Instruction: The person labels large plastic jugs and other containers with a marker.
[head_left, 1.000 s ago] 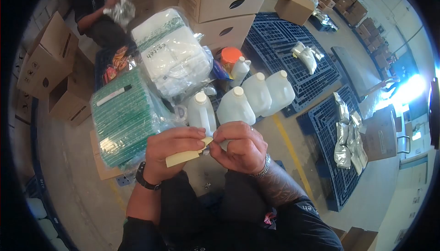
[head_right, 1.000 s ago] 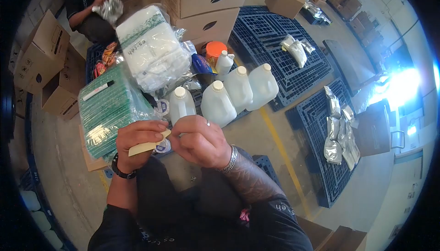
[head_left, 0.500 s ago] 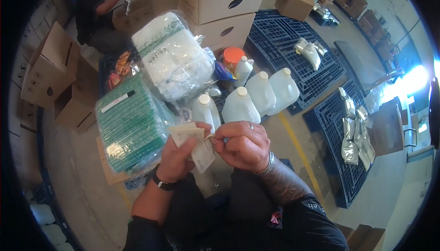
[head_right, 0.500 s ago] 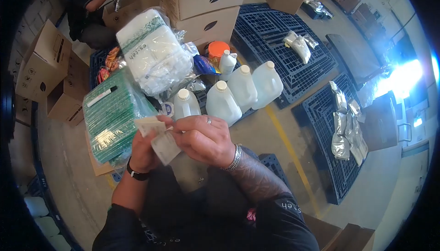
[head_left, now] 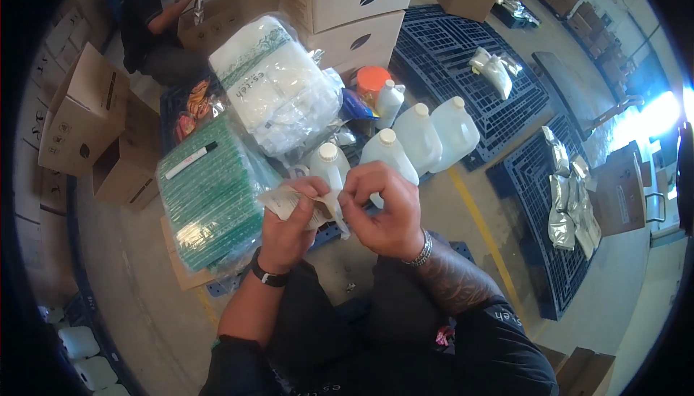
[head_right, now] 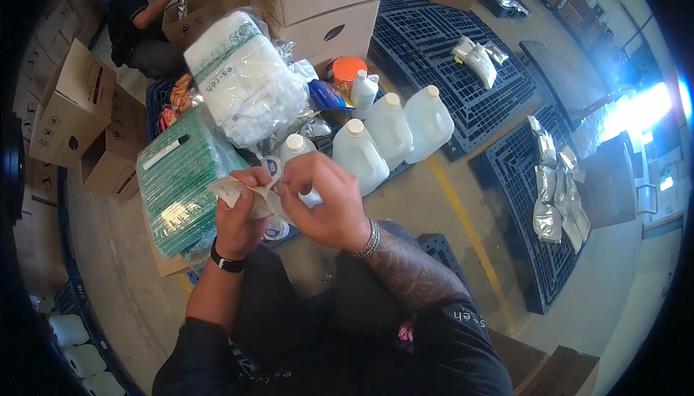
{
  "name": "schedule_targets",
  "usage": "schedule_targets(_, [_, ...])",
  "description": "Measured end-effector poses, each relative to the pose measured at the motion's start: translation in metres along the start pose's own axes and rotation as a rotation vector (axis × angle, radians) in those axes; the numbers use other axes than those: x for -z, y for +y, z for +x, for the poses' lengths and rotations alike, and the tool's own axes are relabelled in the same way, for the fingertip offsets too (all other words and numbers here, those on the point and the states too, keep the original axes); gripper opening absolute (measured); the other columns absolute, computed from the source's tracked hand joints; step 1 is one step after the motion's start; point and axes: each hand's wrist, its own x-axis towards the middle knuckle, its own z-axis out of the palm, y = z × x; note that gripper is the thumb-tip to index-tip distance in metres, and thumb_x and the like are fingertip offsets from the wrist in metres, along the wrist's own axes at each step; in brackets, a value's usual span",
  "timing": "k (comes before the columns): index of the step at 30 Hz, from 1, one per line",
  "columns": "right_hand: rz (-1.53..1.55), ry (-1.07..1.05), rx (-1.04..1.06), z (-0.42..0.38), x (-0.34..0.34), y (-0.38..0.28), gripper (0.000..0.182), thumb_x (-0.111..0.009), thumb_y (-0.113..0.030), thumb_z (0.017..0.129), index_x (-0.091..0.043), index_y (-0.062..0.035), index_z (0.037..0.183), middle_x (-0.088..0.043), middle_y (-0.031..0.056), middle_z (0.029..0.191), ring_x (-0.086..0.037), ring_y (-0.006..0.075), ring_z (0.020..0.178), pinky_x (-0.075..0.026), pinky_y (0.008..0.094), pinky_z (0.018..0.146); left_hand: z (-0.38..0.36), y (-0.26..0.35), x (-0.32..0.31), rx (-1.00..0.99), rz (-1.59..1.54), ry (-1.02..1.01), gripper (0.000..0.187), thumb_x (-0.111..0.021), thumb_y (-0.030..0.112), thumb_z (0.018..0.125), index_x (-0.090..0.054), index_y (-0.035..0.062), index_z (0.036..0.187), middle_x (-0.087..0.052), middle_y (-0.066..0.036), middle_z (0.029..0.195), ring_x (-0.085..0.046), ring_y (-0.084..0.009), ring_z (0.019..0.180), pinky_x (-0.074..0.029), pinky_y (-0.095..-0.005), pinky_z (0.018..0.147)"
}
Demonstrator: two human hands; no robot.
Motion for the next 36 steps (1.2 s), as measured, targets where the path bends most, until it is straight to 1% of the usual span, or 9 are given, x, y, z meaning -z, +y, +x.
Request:
schedule_targets(3, [0.147,0.108,-0.370,-0.008,-0.008,0.003,0.017,-0.071,0.003,0.085,-0.059,-0.0022,0.094,-0.066,0.0072,0.092,-0.064,0.0130,0.075,-0.053,0.0293,0.064,0.004,0.003,0.000,0.048,-0.027,0.054,0.024,-0.056,0.018,0.104,-0.054,0.0075,0.126,-0.061,-0.009,0.119,-0.059,-0.0173,0.094,-0.050,-0.0352,0.087])
schedule_targets(7, [0.202,0.129,-0.487,0.000,-0.007,0.005,0.022,-0.073,-0.004,0.089,-0.061,0.0009,0.107,-0.066,0.0075,0.099,-0.065,0.0119,0.083,-0.054,0.0296,0.069,0.009,0.003,-0.002,0.130,-0.168,0.220,0.027,-0.052,0.022,0.106,-0.052,0.0083,0.129,-0.061,-0.008,0.120,-0.061,-0.0168,0.092,-0.051,-0.0370,0.088])
schedule_targets(9, [0.421,-0.109,-0.670,-0.002,-0.001,0.017,0.028,-0.073,-0.014,0.093,-0.063,0.0025,0.113,-0.066,0.0087,0.106,-0.065,0.0122,0.088,-0.055,0.0289,0.075,0.010,0.006,-0.004,0.216,-0.274,0.259,0.027,-0.050,0.023,0.107,-0.051,0.0085,0.130,-0.061,-0.007,0.118,-0.062,-0.0175,0.097,-0.053,-0.0391,0.089])
schedule_targets(18, [0.598,-0.030,-0.690,0.008,0.010,0.033,0.026,-0.062,-0.022,0.102,-0.065,-0.0004,0.115,-0.066,-0.0001,0.105,-0.057,0.0051,0.099,-0.047,0.0240,0.087,0.007,0.007,0.015,0.097,-0.234,0.163,0.032,-0.051,0.025,0.106,-0.049,0.0071,0.133,-0.060,-0.011,0.129,-0.058,-0.0246,0.121,-0.045,-0.0416,0.106])
schedule_targets(21, [0.636,-0.256,-0.816,0.008,0.012,0.031,0.029,-0.065,-0.021,0.100,-0.064,0.0009,0.119,-0.068,0.0020,0.106,-0.059,0.0058,0.097,-0.049,0.0247,0.086,0.006,0.003,0.016,0.122,-0.260,0.165,0.032,-0.051,0.024,0.106,-0.049,0.0079,0.133,-0.061,-0.011,0.128,-0.059,-0.0247,0.121,-0.046,-0.0415,0.105])
schedule_targets(29, [0.379,-0.289,-0.478,0.003,0.006,0.043,0.026,-0.069,-0.025,0.095,-0.070,-0.0012,0.107,-0.070,0.0072,0.101,-0.065,0.0146,0.094,-0.053,0.0326,0.085,0.006,0.000,0.029,0.165,-0.204,-0.153,0.051,-0.044,0.034,0.108,-0.041,0.0043,0.150,-0.049,-0.012,0.150,-0.047,-0.0241,0.137,-0.037,-0.0403,0.115])
schedule_targets(31, [0.456,-0.254,-0.510,0.000,0.006,0.038,0.035,-0.071,-0.030,0.093,-0.068,-0.0005,0.112,-0.070,0.0093,0.099,-0.065,0.0154,0.092,-0.053,0.0323,0.086,0.001,-0.003,0.037,-0.138,0.471,-0.145,0.052,-0.043,0.035,0.109,-0.042,0.0029,0.149,-0.050,-0.012,0.148,-0.048,-0.0241,0.135,-0.037,-0.0402,0.115])
schedule_targets(33, [0.602,-0.327,-0.610,-0.001,0.003,0.034,0.031,-0.070,-0.027,0.095,-0.068,0.0007,0.109,-0.070,0.0056,0.100,-0.063,0.0115,0.094,-0.052,0.0305,0.087,0.009,-0.005,0.040,0.118,-0.131,-0.042,0.052,-0.043,0.035,0.109,-0.042,0.0013,0.148,-0.051,-0.012,0.146,-0.050,-0.0236,0.133,-0.036,-0.0405,0.115])
schedule_targets(36, [0.641,-0.335,-0.609,-0.002,0.006,0.033,0.026,-0.071,-0.025,0.095,-0.069,-0.0003,0.104,-0.069,0.0028,0.096,-0.061,0.0090,0.092,-0.051,0.0285,0.086,0.010,-0.009,0.035,0.071,-0.024,-0.126,0.051,-0.038,0.034,0.109,-0.042,-0.0011,0.147,-0.051,-0.013,0.144,-0.051,-0.0239,0.131,-0.036,-0.0414,0.114])
